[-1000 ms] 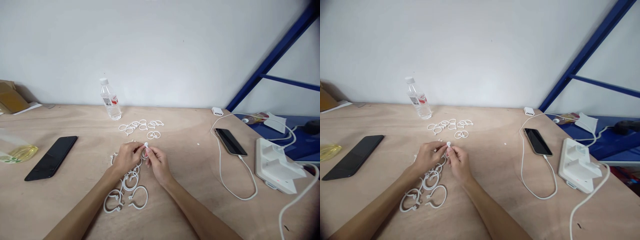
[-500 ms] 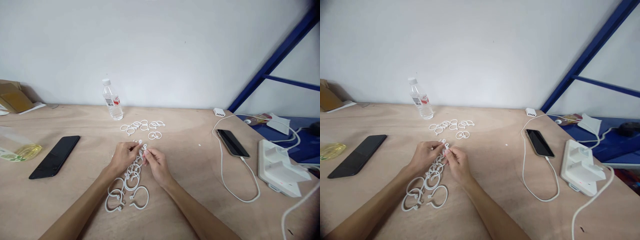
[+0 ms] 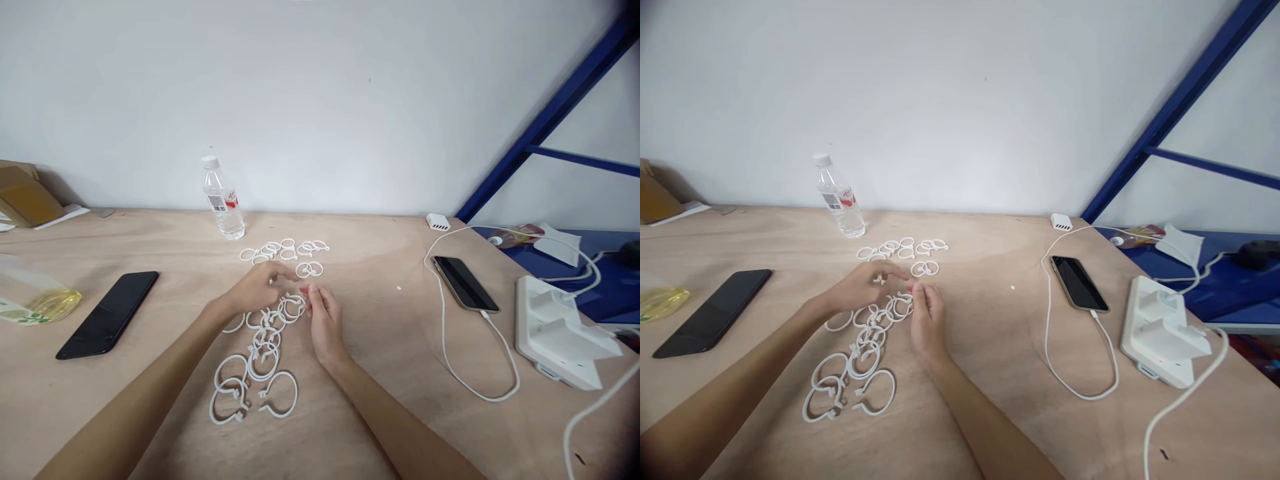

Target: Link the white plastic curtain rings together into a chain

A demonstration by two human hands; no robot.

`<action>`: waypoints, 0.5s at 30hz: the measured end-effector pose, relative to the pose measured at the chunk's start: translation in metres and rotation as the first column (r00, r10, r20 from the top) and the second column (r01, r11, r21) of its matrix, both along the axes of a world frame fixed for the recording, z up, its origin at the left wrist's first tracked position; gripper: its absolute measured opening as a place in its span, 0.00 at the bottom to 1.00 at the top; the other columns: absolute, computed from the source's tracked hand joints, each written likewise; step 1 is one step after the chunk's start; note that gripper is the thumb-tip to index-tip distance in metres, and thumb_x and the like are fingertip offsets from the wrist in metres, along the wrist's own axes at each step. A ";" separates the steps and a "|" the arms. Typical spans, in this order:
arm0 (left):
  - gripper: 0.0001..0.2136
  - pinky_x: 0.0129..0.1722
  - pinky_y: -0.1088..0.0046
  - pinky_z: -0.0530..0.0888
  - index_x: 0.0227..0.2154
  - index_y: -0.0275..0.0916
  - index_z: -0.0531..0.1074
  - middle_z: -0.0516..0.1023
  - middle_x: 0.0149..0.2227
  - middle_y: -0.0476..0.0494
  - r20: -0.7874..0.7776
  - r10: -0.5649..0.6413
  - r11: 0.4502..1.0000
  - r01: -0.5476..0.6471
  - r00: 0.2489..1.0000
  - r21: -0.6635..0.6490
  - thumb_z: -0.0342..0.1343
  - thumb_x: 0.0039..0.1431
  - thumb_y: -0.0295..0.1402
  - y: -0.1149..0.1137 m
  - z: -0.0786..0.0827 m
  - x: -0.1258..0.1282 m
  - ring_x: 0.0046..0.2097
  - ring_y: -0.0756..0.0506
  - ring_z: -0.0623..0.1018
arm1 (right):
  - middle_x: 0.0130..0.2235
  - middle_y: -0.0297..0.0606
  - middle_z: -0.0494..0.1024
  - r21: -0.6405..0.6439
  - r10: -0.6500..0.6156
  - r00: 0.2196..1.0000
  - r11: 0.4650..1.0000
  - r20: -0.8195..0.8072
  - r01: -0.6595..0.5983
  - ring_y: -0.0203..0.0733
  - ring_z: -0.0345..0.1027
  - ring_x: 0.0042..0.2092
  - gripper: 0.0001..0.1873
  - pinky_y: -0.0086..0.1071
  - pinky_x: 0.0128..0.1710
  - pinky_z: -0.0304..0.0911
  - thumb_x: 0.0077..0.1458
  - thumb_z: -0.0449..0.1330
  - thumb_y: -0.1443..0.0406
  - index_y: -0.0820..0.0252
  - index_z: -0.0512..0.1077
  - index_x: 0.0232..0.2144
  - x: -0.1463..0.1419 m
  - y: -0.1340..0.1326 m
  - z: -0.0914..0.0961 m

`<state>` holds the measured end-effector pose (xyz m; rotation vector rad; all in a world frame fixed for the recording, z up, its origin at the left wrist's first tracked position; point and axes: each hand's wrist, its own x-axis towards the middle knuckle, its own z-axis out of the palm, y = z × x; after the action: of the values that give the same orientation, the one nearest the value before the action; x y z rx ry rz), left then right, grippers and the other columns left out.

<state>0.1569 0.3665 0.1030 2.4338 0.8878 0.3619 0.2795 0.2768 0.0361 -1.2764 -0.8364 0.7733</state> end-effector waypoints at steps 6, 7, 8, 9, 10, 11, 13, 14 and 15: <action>0.11 0.47 0.65 0.68 0.36 0.39 0.77 0.77 0.41 0.39 -0.144 0.108 0.955 -0.063 0.984 0.290 0.52 0.52 0.27 0.010 -0.027 0.032 0.47 0.40 0.73 | 0.28 0.35 0.70 0.002 0.004 0.999 1.000 -0.054 -0.004 0.37 0.61 0.30 0.17 0.30 0.28 0.56 0.57 0.52 0.54 0.60 0.73 0.31 0.000 0.001 -0.001; 0.09 0.46 0.65 0.69 0.34 0.38 0.77 0.77 0.39 0.39 -0.146 0.110 0.955 -0.064 0.983 0.288 0.53 0.52 0.28 0.011 -0.030 0.034 0.46 0.40 0.74 | 0.29 0.35 0.71 0.003 0.004 0.998 1.000 -0.056 -0.004 0.37 0.61 0.30 0.18 0.30 0.28 0.55 0.57 0.52 0.54 0.60 0.74 0.32 0.000 0.001 -0.002; 0.08 0.44 0.66 0.69 0.32 0.38 0.76 0.77 0.38 0.39 -0.142 0.111 0.956 -0.067 0.984 0.284 0.53 0.52 0.28 0.011 -0.031 0.036 0.44 0.40 0.74 | 0.29 0.35 0.71 0.006 0.005 0.998 1.000 -0.058 -0.004 0.37 0.61 0.30 0.18 0.30 0.27 0.55 0.57 0.52 0.53 0.60 0.74 0.32 0.000 0.001 -0.002; 0.07 0.43 0.66 0.69 0.30 0.37 0.76 0.77 0.37 0.39 -0.136 0.113 0.957 -0.071 0.984 0.283 0.53 0.52 0.28 0.011 -0.031 0.037 0.43 0.41 0.74 | 0.29 0.35 0.71 0.009 0.005 0.998 1.000 -0.061 -0.004 0.37 0.61 0.30 0.18 0.30 0.27 0.55 0.56 0.52 0.53 0.60 0.74 0.32 0.000 0.001 -0.002; 0.06 0.42 0.67 0.69 0.29 0.37 0.75 0.77 0.36 0.39 -0.126 0.115 0.957 -0.076 0.985 0.279 0.53 0.53 0.28 0.011 -0.031 0.036 0.42 0.41 0.74 | 0.29 0.35 0.71 0.013 0.004 0.998 1.000 -0.067 -0.003 0.37 0.61 0.29 0.18 0.30 0.27 0.55 0.56 0.53 0.53 0.60 0.73 0.32 0.000 0.001 -0.002; 0.06 0.41 0.67 0.69 0.29 0.37 0.75 0.77 0.35 0.40 -0.111 0.118 0.958 -0.084 0.987 0.273 0.52 0.54 0.28 0.010 -0.030 0.035 0.41 0.41 0.75 | 0.29 0.35 0.71 0.015 0.001 0.997 1.000 -0.074 0.000 0.37 0.60 0.29 0.18 0.29 0.27 0.55 0.56 0.53 0.53 0.60 0.73 0.31 0.000 0.002 -0.002; 0.08 0.39 0.69 0.69 0.32 0.37 0.73 0.77 0.35 0.41 -0.077 0.128 0.960 -0.104 0.989 0.259 0.49 0.57 0.29 0.008 -0.028 0.030 0.40 0.43 0.75 | 0.29 0.34 0.70 0.018 -0.006 0.996 1.000 -0.088 0.008 0.36 0.60 0.29 0.17 0.29 0.27 0.56 0.56 0.53 0.53 0.60 0.72 0.31 0.000 0.002 -0.002; 0.09 0.38 0.70 0.69 0.33 0.37 0.73 0.77 0.34 0.42 -0.048 0.142 0.961 -0.126 0.989 0.247 0.47 0.59 0.30 0.007 -0.027 0.027 0.38 0.44 0.75 | 0.28 0.34 0.70 0.020 -0.012 0.995 1.000 -0.096 0.014 0.36 0.60 0.29 0.16 0.29 0.27 0.56 0.56 0.53 0.53 0.60 0.71 0.31 -0.001 0.002 -0.002; 0.10 0.36 0.71 0.69 0.34 0.37 0.72 0.77 0.33 0.43 -0.002 0.167 0.963 -0.162 0.986 0.216 0.45 0.60 0.30 0.005 -0.026 0.024 0.37 0.45 0.75 | 0.28 0.33 0.69 0.022 -0.021 0.994 0.999 -0.105 0.024 0.36 0.60 0.29 0.16 0.29 0.27 0.56 0.56 0.54 0.53 0.59 0.70 0.31 -0.001 0.003 -0.002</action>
<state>0.1807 0.3712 0.0772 2.5697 1.1159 0.5192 0.2787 0.2794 0.0344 -1.2123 -0.7429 0.8036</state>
